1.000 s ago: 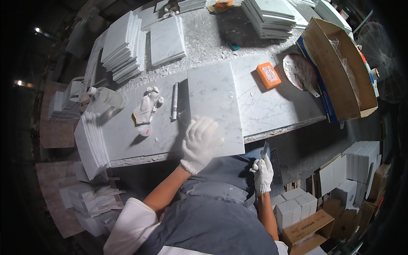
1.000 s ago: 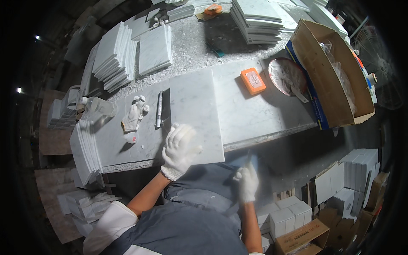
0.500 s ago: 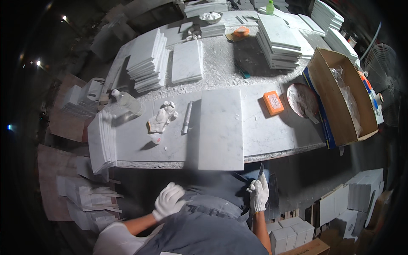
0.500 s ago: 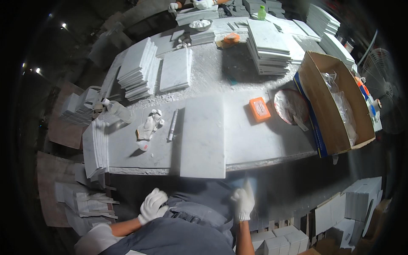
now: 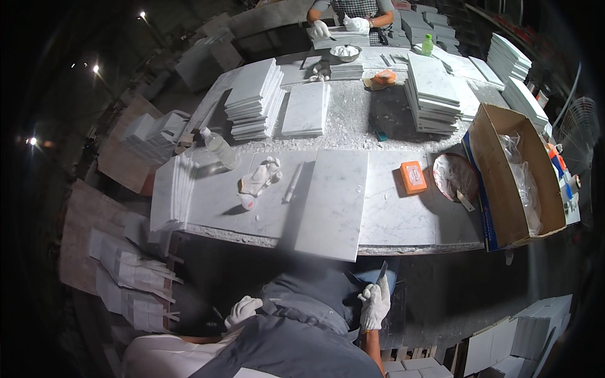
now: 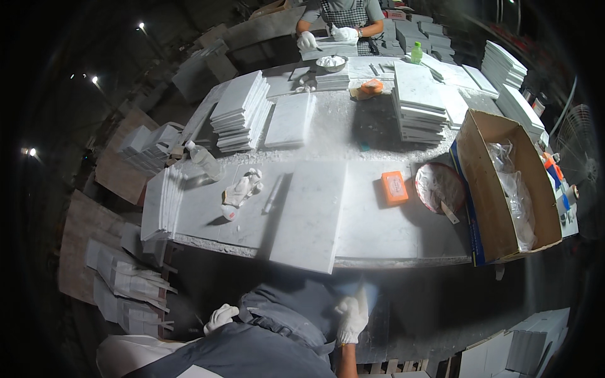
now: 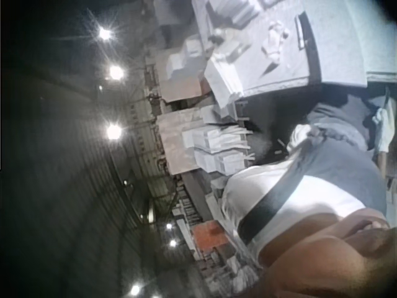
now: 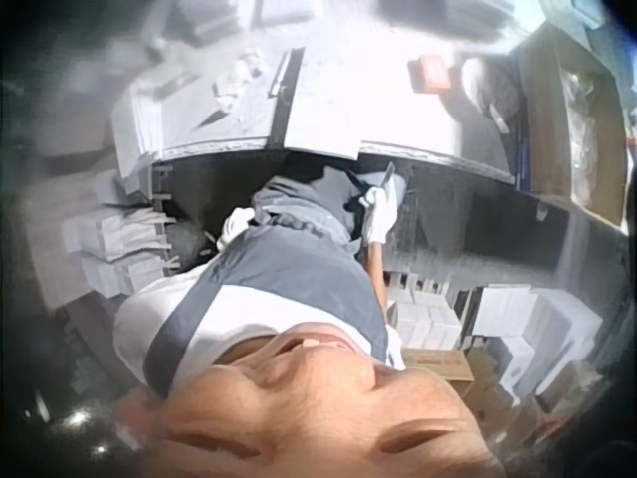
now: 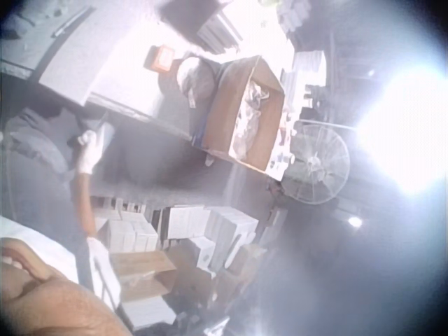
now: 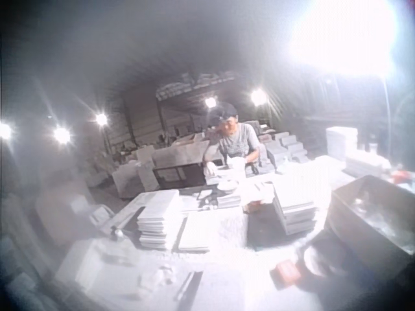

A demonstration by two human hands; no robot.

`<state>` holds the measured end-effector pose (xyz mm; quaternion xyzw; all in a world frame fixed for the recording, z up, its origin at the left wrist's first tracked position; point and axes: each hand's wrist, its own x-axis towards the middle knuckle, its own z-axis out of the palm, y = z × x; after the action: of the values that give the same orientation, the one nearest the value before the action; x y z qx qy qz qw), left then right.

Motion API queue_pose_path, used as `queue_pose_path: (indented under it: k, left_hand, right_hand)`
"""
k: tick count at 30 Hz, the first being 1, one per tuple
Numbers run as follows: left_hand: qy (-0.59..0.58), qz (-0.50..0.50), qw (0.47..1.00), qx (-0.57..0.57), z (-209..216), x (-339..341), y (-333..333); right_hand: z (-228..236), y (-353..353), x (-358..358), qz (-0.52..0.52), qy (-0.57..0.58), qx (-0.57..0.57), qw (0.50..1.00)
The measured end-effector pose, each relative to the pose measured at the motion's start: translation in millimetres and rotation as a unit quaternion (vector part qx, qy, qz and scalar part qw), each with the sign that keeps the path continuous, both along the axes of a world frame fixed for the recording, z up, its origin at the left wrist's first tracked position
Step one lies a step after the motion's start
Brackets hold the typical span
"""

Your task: The person scrapes the edges of white rectangular tiles with a handheld scraper, then wipes the surface with a cloth. They repeat this process on multiple tiles, stacking the finished pieces on the table.

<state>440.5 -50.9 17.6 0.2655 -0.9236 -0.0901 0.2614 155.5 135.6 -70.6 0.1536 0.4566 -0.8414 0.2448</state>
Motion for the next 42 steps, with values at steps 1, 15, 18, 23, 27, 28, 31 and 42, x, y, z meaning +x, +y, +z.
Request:
queue_pose_path:
  k: [1, 15, 18, 23, 27, 28, 31, 42]
  left_hand:
    - [-0.016, 0.029, 0.999, -0.009, 4, -2, 5]
    - [-0.053, -0.211, 0.975, -0.054, 56, -174, -59]
    - [-0.070, -0.280, 0.952, -0.097, 60, -225, -79]
    - [-0.376, -0.272, 0.886, -0.024, 47, -284, -106]
    - [-0.089, -0.314, 0.933, -0.150, 19, -283, -108]
    - [-0.044, -0.323, 0.939, -0.112, 15, -283, -110]
    - [-0.228, -0.322, 0.919, -0.004, 14, -284, -110]
    - [-0.136, -0.194, 0.813, -0.533, -45, -272, -124]
  right_hand:
    - [-2, 1, 1, -0.002, -0.001, 0.006, 1.000]
    - [6, 22, -1, 0.034, 0.001, -0.038, 0.999]
    - [11, 37, -2, 0.022, -0.018, 0.029, 0.999]
    - [38, 38, -41, 0.000, 0.084, 0.102, 0.991]
    - [74, -5, -110, 0.099, 0.202, 0.071, 0.972]
    - [81, -24, -125, 0.110, 0.201, 0.089, 0.969]
    - [104, -72, -163, 0.176, 0.228, 0.081, 0.954]
    - [137, -84, -136, 0.335, 0.163, 0.001, 0.928]
